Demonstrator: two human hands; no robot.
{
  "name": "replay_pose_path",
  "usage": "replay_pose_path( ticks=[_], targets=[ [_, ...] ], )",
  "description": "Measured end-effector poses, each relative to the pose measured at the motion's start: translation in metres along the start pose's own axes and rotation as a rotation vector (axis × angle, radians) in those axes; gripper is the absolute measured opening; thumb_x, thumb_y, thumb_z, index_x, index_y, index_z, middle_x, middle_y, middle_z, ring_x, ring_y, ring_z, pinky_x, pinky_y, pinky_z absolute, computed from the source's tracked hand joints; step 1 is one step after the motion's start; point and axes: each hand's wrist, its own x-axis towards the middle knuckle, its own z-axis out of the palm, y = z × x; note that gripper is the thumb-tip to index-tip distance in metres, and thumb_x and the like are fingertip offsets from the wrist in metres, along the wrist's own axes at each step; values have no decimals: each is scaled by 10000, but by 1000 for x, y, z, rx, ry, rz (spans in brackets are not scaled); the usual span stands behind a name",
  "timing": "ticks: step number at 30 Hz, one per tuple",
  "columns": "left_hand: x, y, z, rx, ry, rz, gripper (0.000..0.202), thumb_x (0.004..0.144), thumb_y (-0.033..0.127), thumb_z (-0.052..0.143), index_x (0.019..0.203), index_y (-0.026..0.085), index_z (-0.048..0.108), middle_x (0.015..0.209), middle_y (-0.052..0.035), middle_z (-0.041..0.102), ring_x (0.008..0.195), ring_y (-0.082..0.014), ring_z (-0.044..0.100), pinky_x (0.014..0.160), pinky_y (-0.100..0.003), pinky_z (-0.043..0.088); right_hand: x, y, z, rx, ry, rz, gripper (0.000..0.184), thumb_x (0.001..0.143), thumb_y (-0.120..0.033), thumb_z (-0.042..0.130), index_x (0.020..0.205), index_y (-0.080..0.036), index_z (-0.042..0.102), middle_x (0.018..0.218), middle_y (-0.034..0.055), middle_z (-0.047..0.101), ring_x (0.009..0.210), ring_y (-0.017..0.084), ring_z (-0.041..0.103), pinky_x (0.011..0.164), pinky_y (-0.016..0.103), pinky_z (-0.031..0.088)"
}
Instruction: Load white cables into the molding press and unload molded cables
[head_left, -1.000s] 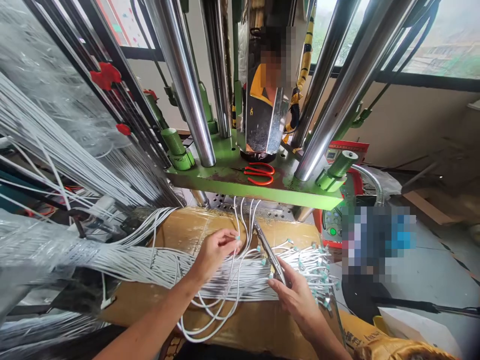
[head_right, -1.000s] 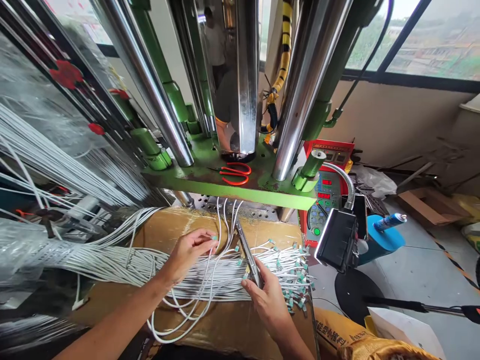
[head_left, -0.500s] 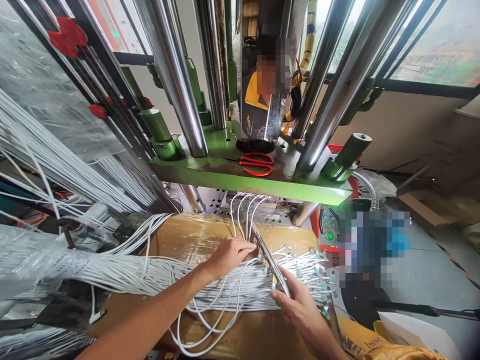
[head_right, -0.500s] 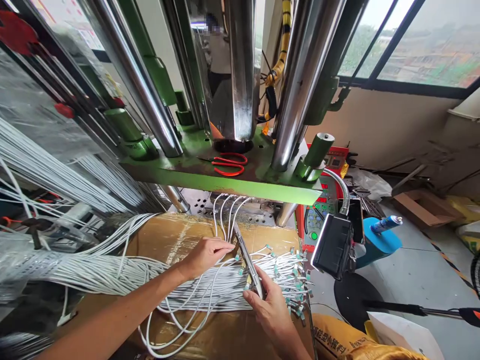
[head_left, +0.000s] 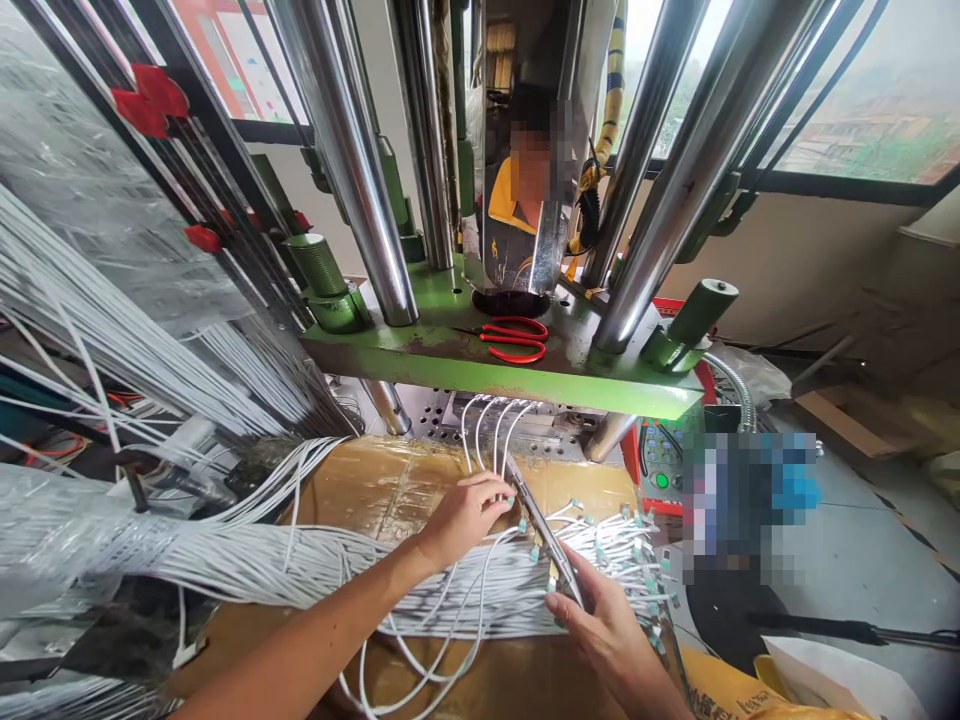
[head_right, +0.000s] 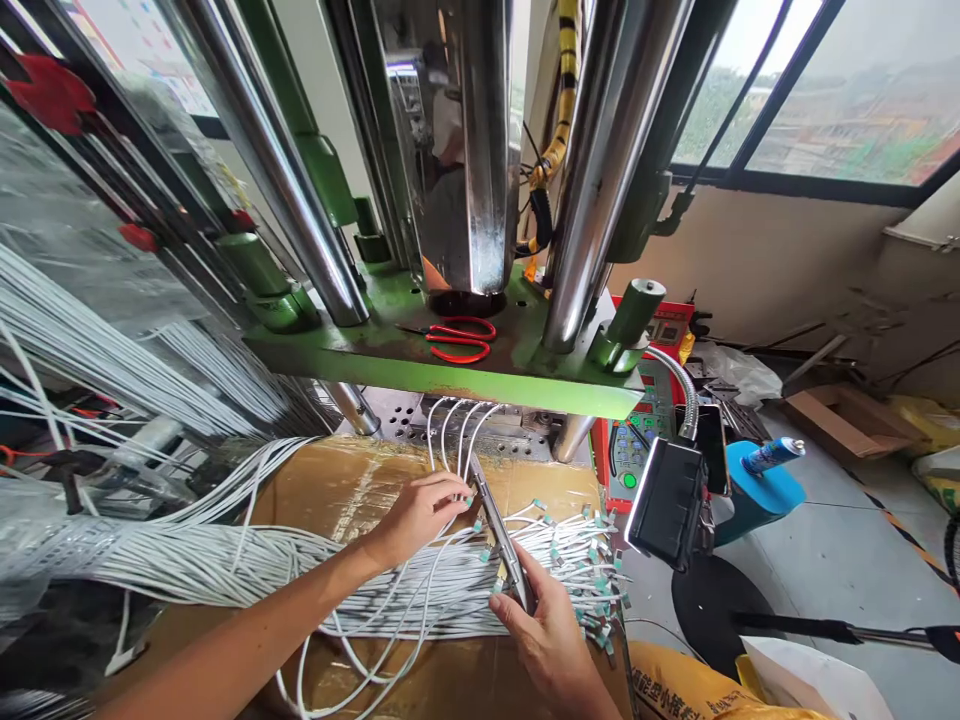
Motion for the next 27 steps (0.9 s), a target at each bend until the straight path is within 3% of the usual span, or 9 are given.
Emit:
replay_pose_path(
  ticks=[3, 6, 9, 11, 12, 16, 20, 23, 27],
  targets=[
    [20, 7, -9, 78, -178, 149, 538, 767, 130, 638, 1290, 231, 565, 1383, -76, 521, 1287, -277, 440, 1082, -417, 337, -2, 4, -17, -257, -28, -21, 556, 825, -413, 591, 1328, -183, 535, 1297, 118, 601, 1215, 290, 532, 1045, 420, 408],
    [34, 13, -11, 89, -311, 252, 471, 757, 145, 628, 1209, 278, 624, 1292, -44, 602, 1239, -281, 486, 1090, -433, 300, -6, -2, -33, -789, -2, 77, 579, 763, -329, 614, 1312, -153, 556, 1173, 180, 667, 1069, 354, 628, 899, 460, 508],
    [39, 14, -6, 79, -302, 246, 367, 738, 171, 649, 1080, 298, 686, 1202, -28, 653, 1161, -277, 547, 1056, -413, 339, 8, -25, -36, -1280, 33, 88, 315, 706, -321, 679, 992, -201, 737, 934, 162, 723, 887, 374, 670, 692, 423, 540],
    [41, 10, -1, 140, -207, 175, 372, 721, 197, 685, 1082, 286, 684, 1273, -50, 610, 1192, -299, 523, 1055, -436, 342, 37, -46, -29, -1361, 114, -67, 158, 762, -347, 656, 797, -219, 742, 833, 128, 714, 857, 338, 664, 656, 377, 515],
    [42, 7, 2, 199, -114, 106, 433, 714, 204, 700, 1140, 273, 659, 1341, -72, 558, 1237, -320, 482, 1067, -465, 324, 59, -56, -24, -1337, 166, -162, 171, 814, -336, 609, 804, -218, 733, 822, 115, 710, 856, 313, 660, 668, 362, 504],
    [43, -16, 9, 440, 282, -173, 753, 697, 165, 708, 1396, 195, 429, 1545, -154, 241, 1402, -369, 222, 1109, -556, 221, 166, -85, 4, -1201, 289, -423, 286, 933, -228, 425, 1092, -156, 651, 1040, 105, 686, 1028, 247, 598, 900, 346, 429],
    [42, -43, 13, 422, 334, -218, 774, 713, 41, 594, 1436, 168, 349, 1550, -167, 210, 1393, -313, 279, 1083, -438, 338, 234, -91, 29, -1149, 283, -496, 300, 969, -312, 413, 1071, -123, 623, 1070, 81, 657, 1008, 203, 594, 917, 360, 424],
    [43, -54, 13, 306, 344, -276, 744, 761, 7, 484, 1463, 152, 284, 1478, -182, 351, 1292, -274, 448, 975, -361, 451, 228, -83, 38, -1144, 251, -525, 268, 967, -280, 408, 1006, -122, 621, 1011, 61, 657, 948, 187, 605, 897, 382, 427],
    [45, -51, 8, 114, 289, -357, 735, 805, 53, 467, 1491, 141, 219, 1227, -173, 599, 1051, -276, 615, 878, -361, 467, 157, -63, 23, -1180, 202, -537, 205, 922, -250, 443, 801, -202, 601, 835, 42, 680, 836, 204, 610, 841, 366, 421]
  ],
)
